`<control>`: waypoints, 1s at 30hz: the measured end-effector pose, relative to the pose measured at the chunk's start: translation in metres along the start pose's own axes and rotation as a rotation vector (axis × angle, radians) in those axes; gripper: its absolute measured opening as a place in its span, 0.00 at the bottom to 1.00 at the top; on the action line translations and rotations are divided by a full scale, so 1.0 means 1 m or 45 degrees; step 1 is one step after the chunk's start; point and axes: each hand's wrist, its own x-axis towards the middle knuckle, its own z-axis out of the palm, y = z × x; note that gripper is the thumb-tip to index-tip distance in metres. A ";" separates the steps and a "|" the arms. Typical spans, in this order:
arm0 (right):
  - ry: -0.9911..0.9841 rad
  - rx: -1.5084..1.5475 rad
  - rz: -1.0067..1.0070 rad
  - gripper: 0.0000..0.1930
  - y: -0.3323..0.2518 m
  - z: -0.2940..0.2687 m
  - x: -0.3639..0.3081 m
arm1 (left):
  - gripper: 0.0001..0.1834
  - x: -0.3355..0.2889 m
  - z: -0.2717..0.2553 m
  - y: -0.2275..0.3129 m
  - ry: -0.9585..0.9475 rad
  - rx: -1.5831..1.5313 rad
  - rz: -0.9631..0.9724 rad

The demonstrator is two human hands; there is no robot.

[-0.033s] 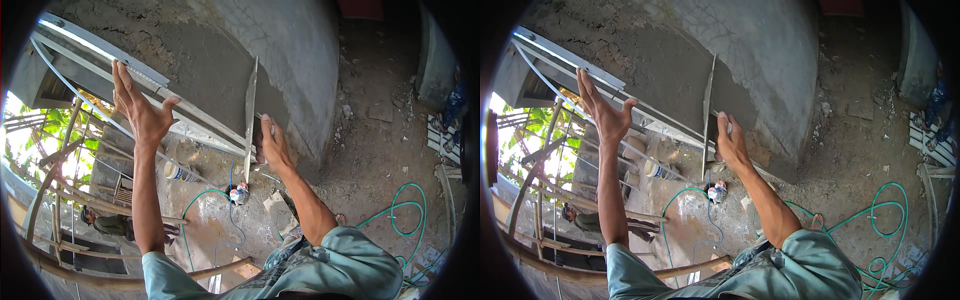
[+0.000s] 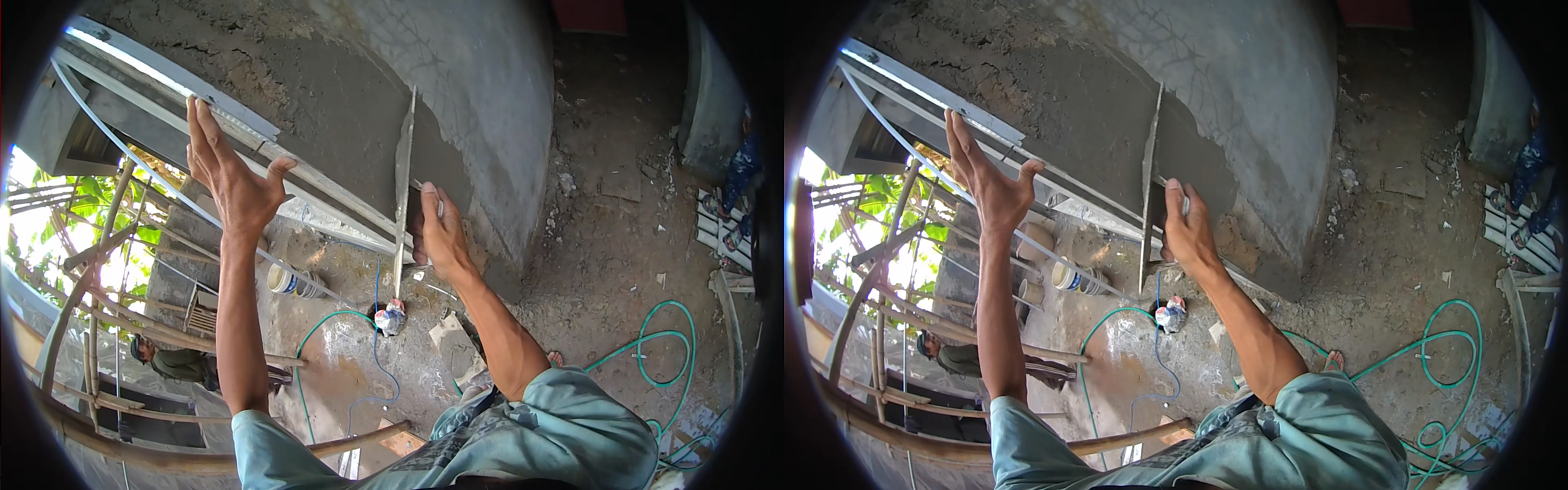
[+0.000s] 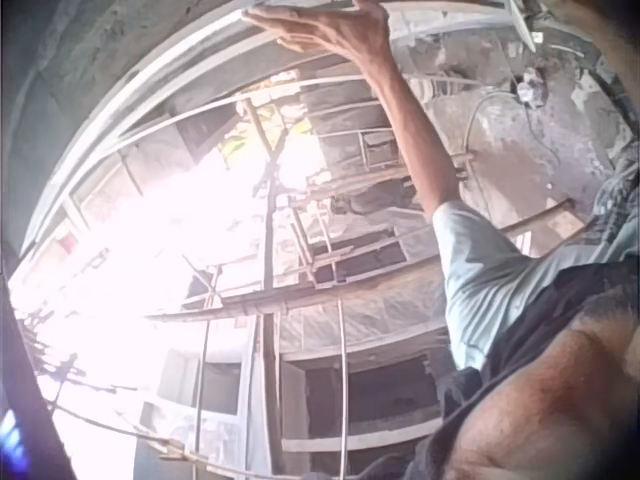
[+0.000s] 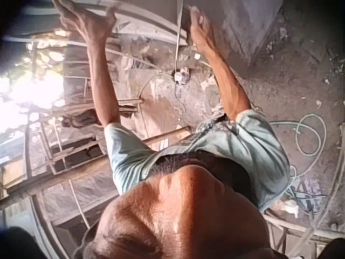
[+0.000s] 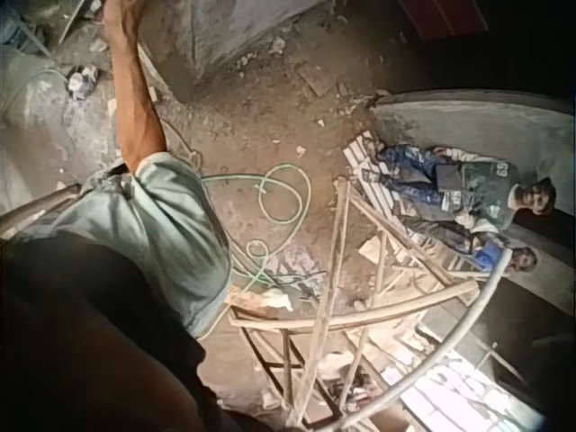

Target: The person scoops wet cement from a bucket with a hand trowel, transfers it to a hawk, and applies it to a vertical wall. They smooth the surface with the trowel, repeating the process to cover additional areas.

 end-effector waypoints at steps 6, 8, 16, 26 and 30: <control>-0.155 -0.053 -0.044 0.45 -0.058 0.069 -0.009 | 0.72 0.000 -0.011 -0.009 0.037 0.014 -0.011; -0.187 -0.072 -0.102 0.38 -0.080 0.090 -0.013 | 0.72 -0.003 -0.016 -0.006 0.050 -0.006 -0.052; 0.031 -0.400 -0.815 0.25 -0.132 0.109 0.015 | 0.71 -0.006 -0.017 -0.009 -0.010 -0.105 -0.097; -0.151 -0.794 -0.946 0.19 -0.113 0.140 -0.035 | 0.56 -0.012 0.003 -0.030 0.046 -0.193 -0.050; -0.264 -0.560 -1.020 0.17 -0.082 0.123 -0.062 | 0.69 -0.013 -0.007 -0.025 0.030 -0.165 -0.064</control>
